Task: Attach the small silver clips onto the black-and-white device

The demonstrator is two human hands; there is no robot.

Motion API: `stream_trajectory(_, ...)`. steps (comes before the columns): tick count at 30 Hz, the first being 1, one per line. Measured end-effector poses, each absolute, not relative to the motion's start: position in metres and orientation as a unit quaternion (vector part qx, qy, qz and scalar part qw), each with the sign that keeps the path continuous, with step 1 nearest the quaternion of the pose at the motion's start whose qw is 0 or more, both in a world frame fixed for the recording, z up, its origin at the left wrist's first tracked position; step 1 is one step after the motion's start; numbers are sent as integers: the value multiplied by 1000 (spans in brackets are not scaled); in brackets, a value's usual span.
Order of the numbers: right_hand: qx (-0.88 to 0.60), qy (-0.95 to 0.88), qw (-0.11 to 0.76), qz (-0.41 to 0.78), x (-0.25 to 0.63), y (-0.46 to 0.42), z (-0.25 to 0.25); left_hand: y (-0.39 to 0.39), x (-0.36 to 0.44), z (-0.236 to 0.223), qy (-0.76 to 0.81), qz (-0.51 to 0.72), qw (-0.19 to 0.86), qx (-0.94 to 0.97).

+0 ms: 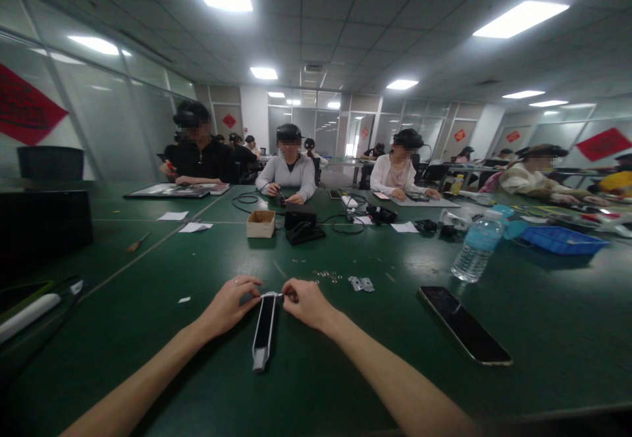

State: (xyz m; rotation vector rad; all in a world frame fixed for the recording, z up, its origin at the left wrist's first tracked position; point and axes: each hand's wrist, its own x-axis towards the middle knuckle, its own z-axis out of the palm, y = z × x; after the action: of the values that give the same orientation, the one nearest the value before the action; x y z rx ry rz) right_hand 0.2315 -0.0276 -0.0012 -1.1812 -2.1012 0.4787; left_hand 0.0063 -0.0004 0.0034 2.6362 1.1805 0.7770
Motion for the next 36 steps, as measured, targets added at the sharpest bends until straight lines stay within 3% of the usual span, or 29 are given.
stream_trajectory(7, -428, -819, 336, 185, 231, -28, 0, -2, 9, 2, 381, 260, 73, 884)
stream_trajectory(19, -445, -833, 320, 80, 231, -26, -4, -5, 10, 5, 376, 260, 80, 886)
stream_trajectory(36, -445, -835, 313, 82, 231, -25, -4, -7, 12, 7, 374, 263, 75, 886)
